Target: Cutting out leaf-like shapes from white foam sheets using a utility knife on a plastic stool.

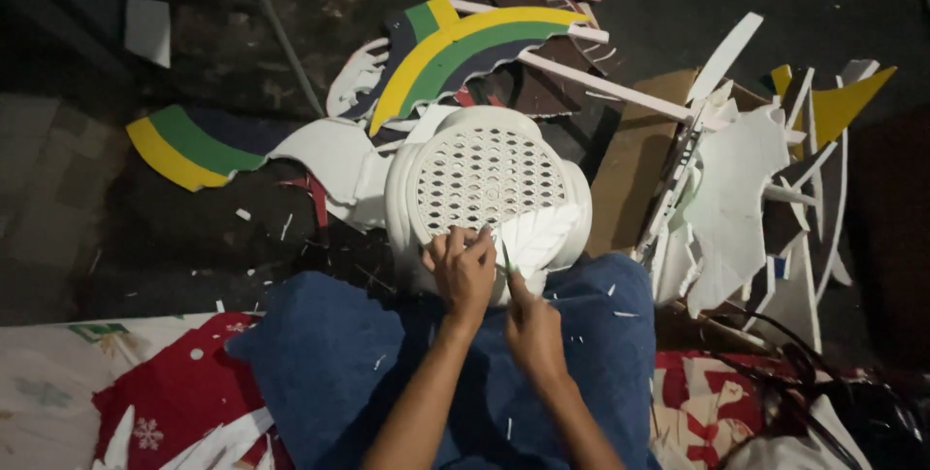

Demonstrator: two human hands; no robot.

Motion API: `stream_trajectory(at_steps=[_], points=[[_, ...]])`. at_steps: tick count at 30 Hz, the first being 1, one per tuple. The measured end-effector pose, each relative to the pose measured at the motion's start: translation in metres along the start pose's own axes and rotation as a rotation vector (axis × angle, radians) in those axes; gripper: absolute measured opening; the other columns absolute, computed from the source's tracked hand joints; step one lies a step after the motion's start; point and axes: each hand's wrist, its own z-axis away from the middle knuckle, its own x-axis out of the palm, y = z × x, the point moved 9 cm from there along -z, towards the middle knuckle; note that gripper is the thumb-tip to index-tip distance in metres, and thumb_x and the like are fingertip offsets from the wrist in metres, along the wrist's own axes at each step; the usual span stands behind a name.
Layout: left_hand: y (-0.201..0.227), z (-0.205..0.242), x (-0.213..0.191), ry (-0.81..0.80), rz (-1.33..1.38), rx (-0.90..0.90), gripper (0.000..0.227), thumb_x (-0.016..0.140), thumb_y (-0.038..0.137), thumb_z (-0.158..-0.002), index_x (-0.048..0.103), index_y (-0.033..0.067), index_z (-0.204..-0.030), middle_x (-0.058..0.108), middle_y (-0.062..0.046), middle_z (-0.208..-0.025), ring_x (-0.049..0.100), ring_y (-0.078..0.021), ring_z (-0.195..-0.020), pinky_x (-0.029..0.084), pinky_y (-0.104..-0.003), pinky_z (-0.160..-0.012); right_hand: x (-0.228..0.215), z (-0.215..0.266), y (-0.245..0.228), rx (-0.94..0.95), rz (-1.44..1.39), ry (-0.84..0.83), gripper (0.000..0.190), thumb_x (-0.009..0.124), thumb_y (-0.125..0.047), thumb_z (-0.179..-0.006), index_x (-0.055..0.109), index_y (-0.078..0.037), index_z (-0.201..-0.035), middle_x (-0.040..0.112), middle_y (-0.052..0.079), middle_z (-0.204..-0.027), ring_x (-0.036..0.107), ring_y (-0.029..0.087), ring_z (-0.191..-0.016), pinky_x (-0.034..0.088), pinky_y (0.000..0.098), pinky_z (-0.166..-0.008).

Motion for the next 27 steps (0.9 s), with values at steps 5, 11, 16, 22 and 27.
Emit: stream_trajectory(at_steps=[5, 11, 16, 22, 27], points=[[0.010, -0.004, -0.002, -0.052, -0.061, 0.077, 0.009, 0.070, 0.022, -0.078, 0.075, 0.0190, -0.085, 0.058, 0.003, -0.086, 0.048, -0.0216, -0.084, 0.034, -0.047, -0.087, -0.011, 0.005, -0.014, -0.171, -0.064, 0.135, 0.052, 0.052, 0.003, -0.073, 0.058, -0.006, -0.124, 0.064, 0.017, -0.069, 0.061, 0.029, -0.053, 0.047, 0.0405, -0.054], [0.011, 0.001, -0.009, -0.014, -0.069, 0.089, 0.008, 0.070, 0.020, -0.077, 0.075, 0.0196, -0.083, 0.058, 0.003, -0.087, 0.048, -0.0213, -0.084, 0.035, -0.044, -0.083, -0.016, 0.021, 0.000, -0.178, -0.019, 0.086, 0.061, 0.052, 0.002, -0.067, 0.058, -0.011, -0.127, 0.063, 0.014, -0.068, 0.059, 0.029, -0.053, 0.047, 0.0401, -0.054], [0.000, 0.001, 0.004, -0.067, -0.017, 0.033, 0.015, 0.071, 0.022, -0.075, 0.075, 0.0214, -0.090, 0.058, 0.004, -0.089, 0.049, -0.0198, -0.089, 0.031, -0.043, -0.089, -0.048, 0.020, -0.003, -0.071, -0.068, 0.085, 0.059, 0.055, 0.003, -0.071, 0.060, -0.019, -0.126, 0.069, 0.014, -0.073, 0.061, 0.025, -0.052, 0.050, 0.0368, -0.057], [0.002, 0.003, -0.004, -0.010, 0.024, 0.020, 0.014, 0.073, 0.019, -0.071, 0.074, 0.0205, -0.085, 0.056, 0.004, -0.084, 0.046, -0.0199, -0.086, 0.032, -0.043, -0.090, -0.046, 0.001, 0.002, -0.204, -0.077, 0.302, 0.056, 0.054, 0.002, -0.079, 0.052, -0.011, -0.133, 0.066, 0.013, -0.087, 0.061, 0.024, -0.065, 0.048, 0.0353, -0.063], [-0.006, 0.013, -0.008, 0.050, 0.011, 0.017, 0.014, 0.074, 0.021, -0.064, 0.066, 0.0194, -0.075, 0.055, 0.000, -0.086, 0.050, -0.0253, -0.090, 0.034, -0.044, -0.087, -0.030, -0.031, 0.016, -0.280, -0.160, 0.320, 0.060, 0.048, 0.007, -0.077, 0.049, -0.008, -0.135, 0.061, 0.016, -0.100, 0.058, 0.028, -0.081, 0.046, 0.0349, -0.079]])
